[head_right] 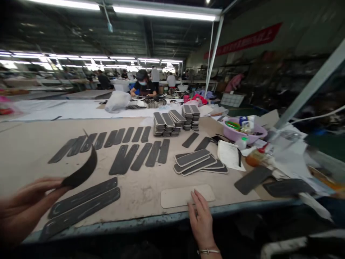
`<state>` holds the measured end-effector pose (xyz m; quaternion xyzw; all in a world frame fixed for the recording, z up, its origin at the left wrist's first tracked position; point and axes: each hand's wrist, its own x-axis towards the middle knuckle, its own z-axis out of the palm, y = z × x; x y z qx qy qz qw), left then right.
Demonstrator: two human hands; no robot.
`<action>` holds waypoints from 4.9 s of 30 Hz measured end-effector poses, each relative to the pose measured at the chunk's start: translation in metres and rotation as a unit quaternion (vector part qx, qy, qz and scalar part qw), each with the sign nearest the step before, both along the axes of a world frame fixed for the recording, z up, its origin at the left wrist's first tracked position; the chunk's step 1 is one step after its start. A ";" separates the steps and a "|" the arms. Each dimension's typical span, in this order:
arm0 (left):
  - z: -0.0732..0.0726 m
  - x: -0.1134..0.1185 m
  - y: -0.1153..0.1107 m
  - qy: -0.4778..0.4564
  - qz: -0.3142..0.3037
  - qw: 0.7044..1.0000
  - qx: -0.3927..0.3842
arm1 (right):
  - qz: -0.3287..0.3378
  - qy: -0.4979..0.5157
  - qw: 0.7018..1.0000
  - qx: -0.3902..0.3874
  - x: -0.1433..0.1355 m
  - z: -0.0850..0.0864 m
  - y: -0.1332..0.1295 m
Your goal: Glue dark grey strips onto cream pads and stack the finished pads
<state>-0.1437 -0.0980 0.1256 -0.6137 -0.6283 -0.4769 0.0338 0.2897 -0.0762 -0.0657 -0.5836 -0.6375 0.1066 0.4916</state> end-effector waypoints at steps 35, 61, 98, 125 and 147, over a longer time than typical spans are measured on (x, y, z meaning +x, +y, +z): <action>-0.130 0.210 0.072 -0.299 -0.201 0.808 -0.467 | -0.226 0.129 0.941 -0.214 0.062 0.025 0.024; -0.137 0.214 0.089 0.067 -0.187 0.821 -0.536 | -0.270 -0.052 0.915 -0.296 0.063 0.028 0.030; -0.157 0.187 0.057 0.205 -0.390 0.884 -0.157 | -0.278 -0.086 0.906 -0.307 0.061 0.031 0.033; -0.163 0.192 0.058 0.234 -0.375 0.885 -0.149 | 0.109 -0.328 0.918 -0.195 -0.017 0.036 0.011; -0.155 0.179 0.071 0.067 -0.313 0.921 -0.222 | -0.159 -0.345 0.872 -0.309 0.051 0.020 0.041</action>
